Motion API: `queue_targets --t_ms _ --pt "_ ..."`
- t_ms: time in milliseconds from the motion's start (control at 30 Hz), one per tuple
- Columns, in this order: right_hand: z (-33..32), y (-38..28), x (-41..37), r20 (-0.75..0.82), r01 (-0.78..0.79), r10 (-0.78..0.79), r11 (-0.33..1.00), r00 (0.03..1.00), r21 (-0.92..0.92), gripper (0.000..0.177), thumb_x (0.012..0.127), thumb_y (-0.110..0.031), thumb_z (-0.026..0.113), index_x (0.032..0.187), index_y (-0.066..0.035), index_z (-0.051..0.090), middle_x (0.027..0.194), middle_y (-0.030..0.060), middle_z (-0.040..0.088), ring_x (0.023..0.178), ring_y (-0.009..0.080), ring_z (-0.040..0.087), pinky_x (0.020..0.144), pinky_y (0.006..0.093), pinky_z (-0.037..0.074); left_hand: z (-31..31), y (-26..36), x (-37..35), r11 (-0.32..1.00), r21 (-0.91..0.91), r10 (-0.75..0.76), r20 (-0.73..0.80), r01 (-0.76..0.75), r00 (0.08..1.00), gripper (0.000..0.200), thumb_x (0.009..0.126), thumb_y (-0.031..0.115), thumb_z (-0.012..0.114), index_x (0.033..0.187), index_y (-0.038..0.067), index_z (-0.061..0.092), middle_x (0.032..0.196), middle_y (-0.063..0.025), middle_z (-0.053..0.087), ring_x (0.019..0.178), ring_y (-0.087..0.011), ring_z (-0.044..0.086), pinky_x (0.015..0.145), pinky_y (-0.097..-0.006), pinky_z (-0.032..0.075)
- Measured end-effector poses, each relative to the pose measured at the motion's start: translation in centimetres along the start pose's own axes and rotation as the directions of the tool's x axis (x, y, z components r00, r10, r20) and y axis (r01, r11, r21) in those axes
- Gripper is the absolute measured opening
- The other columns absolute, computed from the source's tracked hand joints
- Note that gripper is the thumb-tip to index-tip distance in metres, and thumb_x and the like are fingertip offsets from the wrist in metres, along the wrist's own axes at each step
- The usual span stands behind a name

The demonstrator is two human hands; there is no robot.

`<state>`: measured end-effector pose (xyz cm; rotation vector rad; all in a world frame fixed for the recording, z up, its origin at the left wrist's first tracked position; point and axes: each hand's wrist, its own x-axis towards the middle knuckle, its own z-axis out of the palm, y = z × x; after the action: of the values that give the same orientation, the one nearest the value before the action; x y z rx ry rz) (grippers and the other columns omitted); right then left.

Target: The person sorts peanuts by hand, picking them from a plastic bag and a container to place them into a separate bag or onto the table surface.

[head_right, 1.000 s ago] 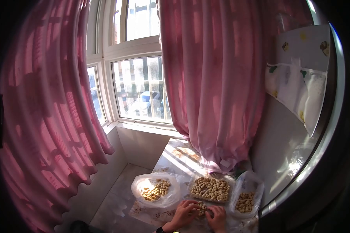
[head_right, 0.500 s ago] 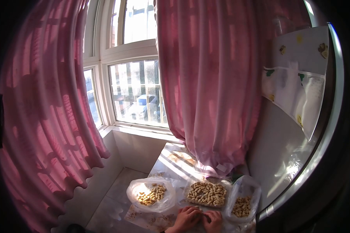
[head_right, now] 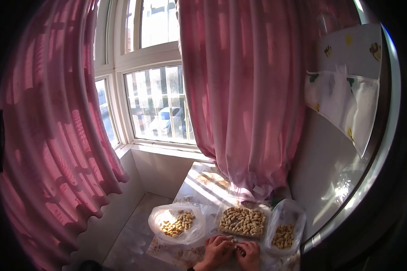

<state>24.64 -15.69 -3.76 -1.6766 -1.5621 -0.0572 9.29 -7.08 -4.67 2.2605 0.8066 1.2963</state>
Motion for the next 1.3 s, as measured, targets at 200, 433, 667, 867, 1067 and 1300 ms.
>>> queue_targets --t_ms 200,433,667,867,1067,1300 --pt "0.1 -0.1 -0.1 -0.006 -0.074 0.074 0.997 0.997 0.034 0.023 0.077 -0.012 0.081 0.099 -0.010 0.076 0.108 0.0092 0.071 0.108 0.0318 0.063 0.097 0.0428 0.050 -1.1 0.9 0.1 0.996 0.094 -0.005 0.052 0.000 0.999 0.028 0.079 0.025 0.078 0.105 0.020 0.071 0.120 -0.0025 0.067 0.123 -0.0323 0.058 0.103 -0.0500 0.038" --pt "0.3 0.1 -0.1 -0.011 -0.016 0.016 1.000 1.000 0.007 0.031 0.075 -0.012 0.083 0.105 -0.011 0.076 0.107 0.0059 0.072 0.108 0.0294 0.063 0.099 0.0434 0.048 -0.6 -0.8 -0.4 1.000 -0.006 0.026 0.141 -0.026 0.990 0.021 0.084 0.024 0.076 0.103 0.019 0.070 0.111 -0.0028 0.066 0.121 -0.0297 0.059 0.101 -0.0483 0.039" --pt "0.6 0.6 -0.5 -0.016 -0.079 0.080 0.996 0.997 0.046 0.026 0.078 -0.011 0.081 0.104 -0.011 0.077 0.102 0.0069 0.072 0.104 0.0307 0.063 0.094 0.0431 0.050 0.1 -1.0 -0.5 0.999 0.040 -0.016 0.139 0.011 0.990 0.021 0.088 0.025 0.075 0.108 0.019 0.072 0.108 -0.0027 0.067 0.120 -0.0286 0.059 0.098 -0.0465 0.041" --pt "0.2 0.2 -0.2 -0.078 -0.069 0.076 0.994 0.994 0.088 0.021 0.085 -0.011 0.077 0.105 -0.008 0.076 0.099 0.0093 0.072 0.100 0.0329 0.064 0.091 0.0435 0.051 0.0 -0.9 -0.4 0.999 0.031 -0.015 0.115 0.011 0.993 0.016 0.088 0.022 0.076 0.103 0.017 0.074 0.105 -0.0025 0.070 0.118 -0.0273 0.061 0.100 -0.0451 0.041" --pt "0.1 0.3 -0.3 -0.082 -0.084 0.091 0.993 0.992 0.077 0.019 0.090 -0.010 0.073 0.108 -0.008 0.075 0.098 0.0114 0.071 0.100 0.0343 0.063 0.091 0.0441 0.051 0.0 -1.0 -0.3 0.999 0.035 -0.002 0.107 -0.002 0.994 0.013 0.086 0.020 0.078 0.099 0.016 0.076 0.104 -0.0017 0.072 0.116 -0.0260 0.063 0.100 -0.0445 0.042" --pt "0.2 0.7 -0.3 -0.087 -0.077 0.083 0.995 0.993 0.069 0.020 0.089 -0.008 0.073 0.109 -0.007 0.075 0.097 0.0121 0.071 0.100 0.0350 0.063 0.091 0.0444 0.051 -0.6 -0.1 0.1 0.998 0.019 0.051 0.126 -0.054 0.991 0.019 0.082 0.025 0.080 0.098 0.017 0.074 0.106 -0.0003 0.069 0.120 -0.0269 0.060 0.100 -0.0456 0.040"
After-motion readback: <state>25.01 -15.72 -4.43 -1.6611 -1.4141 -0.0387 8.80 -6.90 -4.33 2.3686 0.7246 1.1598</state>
